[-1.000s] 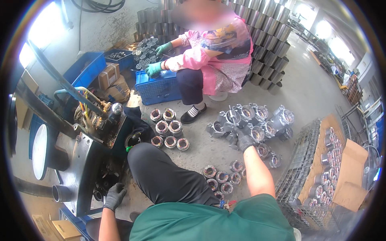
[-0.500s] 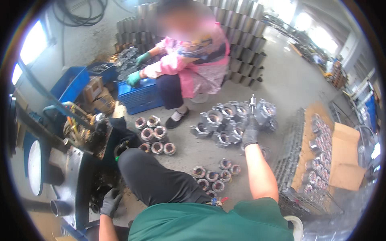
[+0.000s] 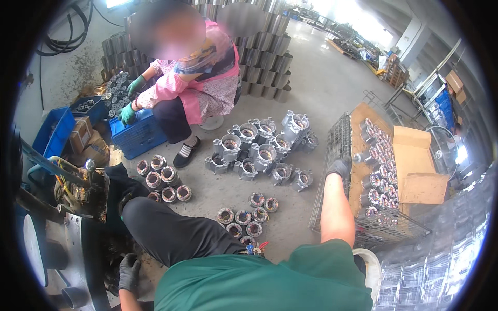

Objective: Assemble a motor rotor and stator using a press machine in a manufacturing facility.

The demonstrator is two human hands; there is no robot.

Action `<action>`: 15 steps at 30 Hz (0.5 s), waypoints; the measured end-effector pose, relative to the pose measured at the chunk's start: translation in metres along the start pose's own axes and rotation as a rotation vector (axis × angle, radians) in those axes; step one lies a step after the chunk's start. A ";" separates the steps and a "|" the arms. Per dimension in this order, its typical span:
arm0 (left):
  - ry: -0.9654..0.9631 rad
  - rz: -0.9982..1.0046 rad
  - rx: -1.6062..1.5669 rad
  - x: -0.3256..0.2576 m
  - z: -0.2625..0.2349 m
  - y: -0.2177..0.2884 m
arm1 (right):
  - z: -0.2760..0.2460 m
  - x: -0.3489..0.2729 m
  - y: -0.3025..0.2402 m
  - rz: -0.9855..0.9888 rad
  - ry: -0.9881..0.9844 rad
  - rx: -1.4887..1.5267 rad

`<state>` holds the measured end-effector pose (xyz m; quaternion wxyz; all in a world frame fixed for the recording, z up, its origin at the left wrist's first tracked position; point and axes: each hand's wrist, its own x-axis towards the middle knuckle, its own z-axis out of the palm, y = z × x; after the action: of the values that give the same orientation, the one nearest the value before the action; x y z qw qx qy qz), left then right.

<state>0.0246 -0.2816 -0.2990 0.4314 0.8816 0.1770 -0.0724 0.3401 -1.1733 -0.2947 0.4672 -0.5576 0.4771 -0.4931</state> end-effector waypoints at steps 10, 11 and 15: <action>-0.076 -0.071 0.032 0.000 -0.003 0.011 | -0.060 0.017 0.036 0.093 -0.029 -0.380; -0.081 -0.078 0.029 0.000 -0.003 0.004 | -0.064 0.010 0.029 0.085 -0.056 -0.393; 0.003 -0.031 -0.031 -0.011 -0.001 0.002 | -0.072 0.009 -0.002 -0.077 -0.012 -0.798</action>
<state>0.0154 -0.2845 -0.2938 0.4434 0.8722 0.1925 -0.0751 0.2686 -1.1860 -0.2857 0.1978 -0.7157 0.6071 -0.2829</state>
